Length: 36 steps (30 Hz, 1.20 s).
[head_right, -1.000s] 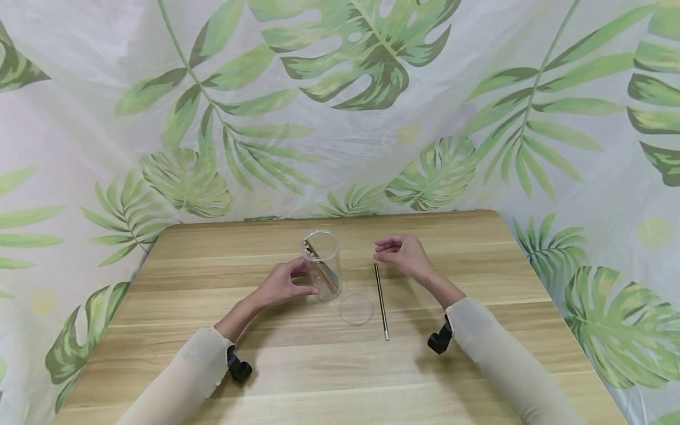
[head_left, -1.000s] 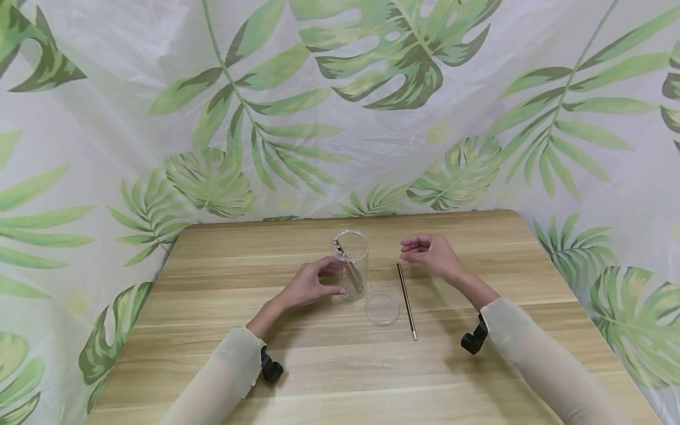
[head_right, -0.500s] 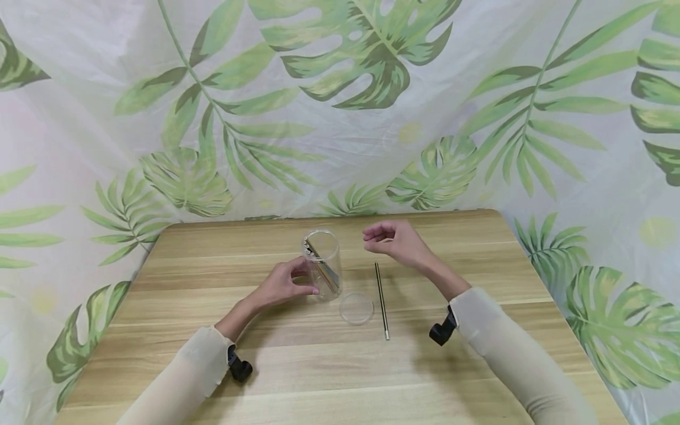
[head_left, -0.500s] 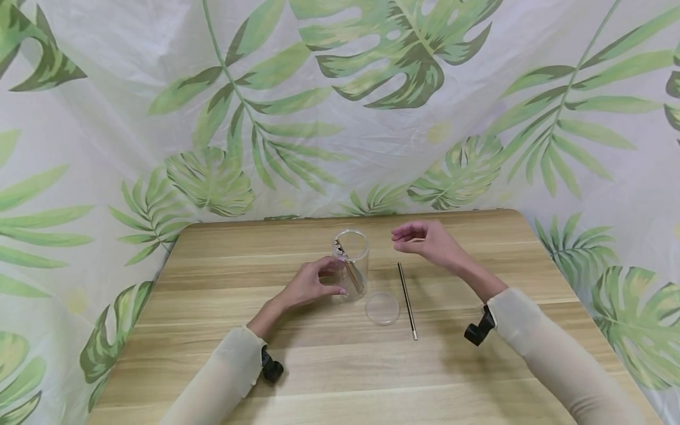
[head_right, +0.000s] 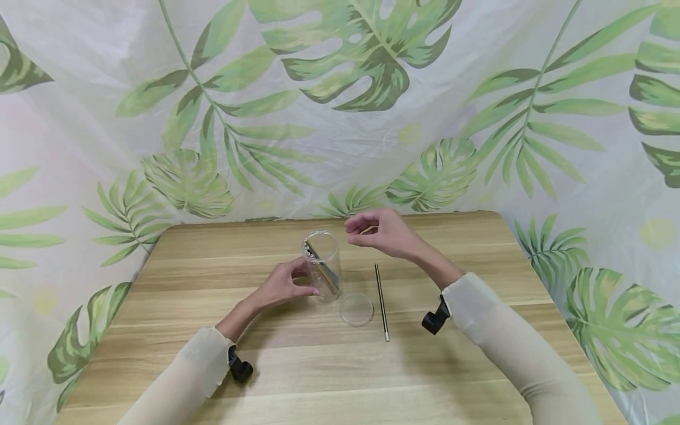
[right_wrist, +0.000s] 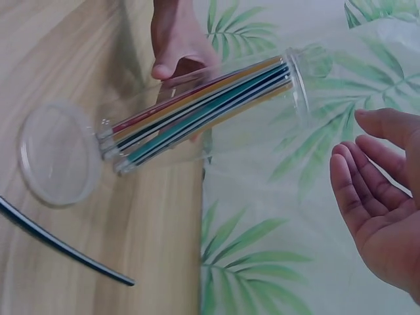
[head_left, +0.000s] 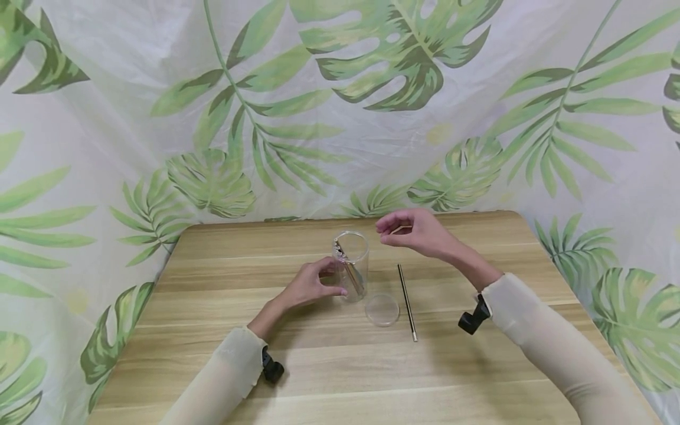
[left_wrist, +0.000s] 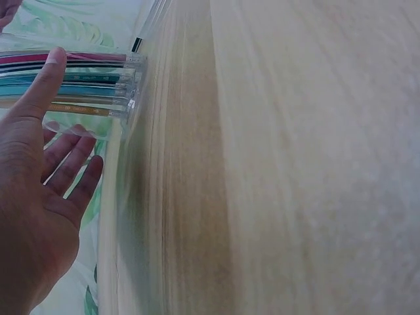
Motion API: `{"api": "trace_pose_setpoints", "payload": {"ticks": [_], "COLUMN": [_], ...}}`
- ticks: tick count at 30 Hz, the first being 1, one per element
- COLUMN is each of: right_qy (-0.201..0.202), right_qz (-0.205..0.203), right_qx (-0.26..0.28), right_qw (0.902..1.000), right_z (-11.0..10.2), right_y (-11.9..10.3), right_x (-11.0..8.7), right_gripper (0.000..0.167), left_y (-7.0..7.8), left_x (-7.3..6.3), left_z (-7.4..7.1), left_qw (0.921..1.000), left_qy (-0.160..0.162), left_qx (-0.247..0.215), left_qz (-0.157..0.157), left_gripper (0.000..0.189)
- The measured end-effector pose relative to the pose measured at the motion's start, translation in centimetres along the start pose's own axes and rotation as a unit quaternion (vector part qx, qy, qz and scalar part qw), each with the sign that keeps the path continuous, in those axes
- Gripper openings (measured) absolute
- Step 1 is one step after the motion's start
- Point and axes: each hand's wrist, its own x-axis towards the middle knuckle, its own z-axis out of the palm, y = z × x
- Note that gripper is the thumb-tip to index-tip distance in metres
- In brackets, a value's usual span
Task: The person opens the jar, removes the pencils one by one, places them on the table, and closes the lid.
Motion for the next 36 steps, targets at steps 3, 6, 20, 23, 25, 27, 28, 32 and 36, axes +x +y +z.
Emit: {"api": "trace_pose_setpoints", "payload": {"ticks": [3, 6, 20, 23, 25, 27, 28, 32, 36], "right_qy": [-0.016, -0.034, -0.109, -0.115, -0.118, -0.122, -0.125, -0.135, -0.141], "right_qz": [-0.014, -0.029, -0.069, -0.077, -0.081, -0.087, -0.09, -0.104, -0.116], "right_qx": [-0.021, -0.033, -0.089, -0.109, -0.121, -0.133, -0.139, -0.167, -0.19], "right_qw": [0.9996, 0.9985, 0.9877, 0.9843, 0.9823, 0.9797, 0.9783, 0.9712, 0.9648], "right_z": [0.2, 0.3, 2.1, 2.4, 2.7, 2.9, 3.0, 3.4, 3.7], "right_y": [-0.6, -1.2, -2.5, -2.7, -2.9, -3.0, -3.1, -3.1, -3.1], "right_x": [0.6, 1.2, 3.6, 4.0, 4.3, 4.5, 4.6, 4.9, 5.2], "right_gripper": [0.027, 0.026, 0.021, 0.019, 0.019, 0.018, 0.018, 0.018, 0.017], "left_y": [0.0, -0.1, -0.3, -0.3, -0.3, -0.4, -0.4, -0.5, -0.4], "left_x": [0.0, 0.0, -0.1, -0.1, -0.1, -0.1, -0.1, -0.1, -0.1], "left_z": [0.0, 0.0, 0.0, -0.1, -0.1, -0.1, -0.1, 0.0, -0.1], "left_qw": [1.0, 0.9999, 0.9999, 0.9999, 0.9999, 0.9999, 0.9999, 0.9998, 0.9998], "left_qy": [-0.002, -0.003, -0.005, -0.006, -0.008, -0.01, -0.011, -0.013, -0.011], "left_qx": [-0.006, -0.01, -0.014, -0.01, -0.008, -0.01, -0.011, -0.016, -0.018], "left_qz": [-0.005, -0.003, -0.005, -0.006, -0.004, -0.001, 0.0, 0.002, 0.005], "left_gripper": [0.065, 0.063, 0.061, 0.061, 0.061, 0.06, 0.06, 0.059, 0.059]}}
